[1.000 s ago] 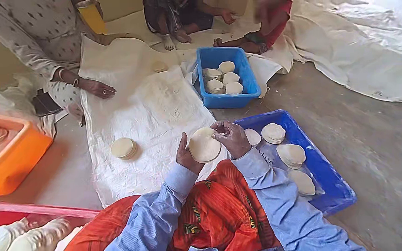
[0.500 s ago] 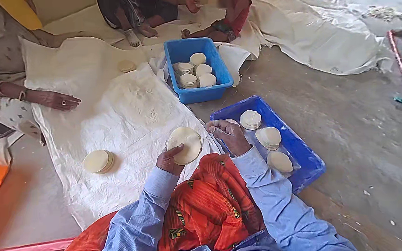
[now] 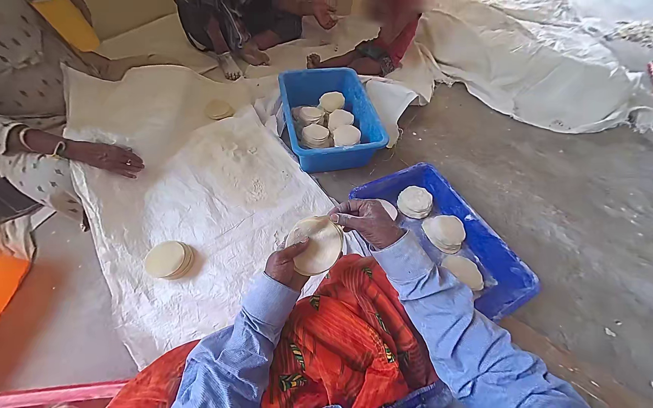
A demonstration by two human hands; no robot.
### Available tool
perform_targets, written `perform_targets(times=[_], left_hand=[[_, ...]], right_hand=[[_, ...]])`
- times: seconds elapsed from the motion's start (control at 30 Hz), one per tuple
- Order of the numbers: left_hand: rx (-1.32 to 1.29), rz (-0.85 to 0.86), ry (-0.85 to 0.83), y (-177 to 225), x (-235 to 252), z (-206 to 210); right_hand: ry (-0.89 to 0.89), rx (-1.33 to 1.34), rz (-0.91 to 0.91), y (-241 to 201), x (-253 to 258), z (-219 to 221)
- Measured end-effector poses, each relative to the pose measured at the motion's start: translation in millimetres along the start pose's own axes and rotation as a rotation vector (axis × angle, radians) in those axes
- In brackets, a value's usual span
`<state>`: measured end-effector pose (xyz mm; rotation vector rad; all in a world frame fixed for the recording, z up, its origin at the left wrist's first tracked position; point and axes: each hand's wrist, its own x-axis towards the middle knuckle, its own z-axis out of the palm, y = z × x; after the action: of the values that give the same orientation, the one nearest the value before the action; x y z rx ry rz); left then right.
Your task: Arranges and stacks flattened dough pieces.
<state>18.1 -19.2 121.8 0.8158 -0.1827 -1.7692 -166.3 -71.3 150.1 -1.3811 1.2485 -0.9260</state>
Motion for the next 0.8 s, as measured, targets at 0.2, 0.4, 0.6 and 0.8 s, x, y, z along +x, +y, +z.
perform_targets(times=[0.2, 0.4, 0.6, 0.8], left_hand=[[-0.036, -0.018, -0.010, 3, 0, 1], [-0.056, -0.023, -0.074, 6, -4, 3], [-0.072, -0.035, -0.063, 8, -10, 7], [-0.004, -0.051, 0.119, 7, -6, 10]], right_hand=[[0.067, -0.375, -0.264, -17, -10, 12], [0.125, -0.523, -0.475, -37, -20, 25], [0.314, -0.530, -0.601, -34, -10, 23], [0.402, -0.496, -0.542, -49, 1, -3]])
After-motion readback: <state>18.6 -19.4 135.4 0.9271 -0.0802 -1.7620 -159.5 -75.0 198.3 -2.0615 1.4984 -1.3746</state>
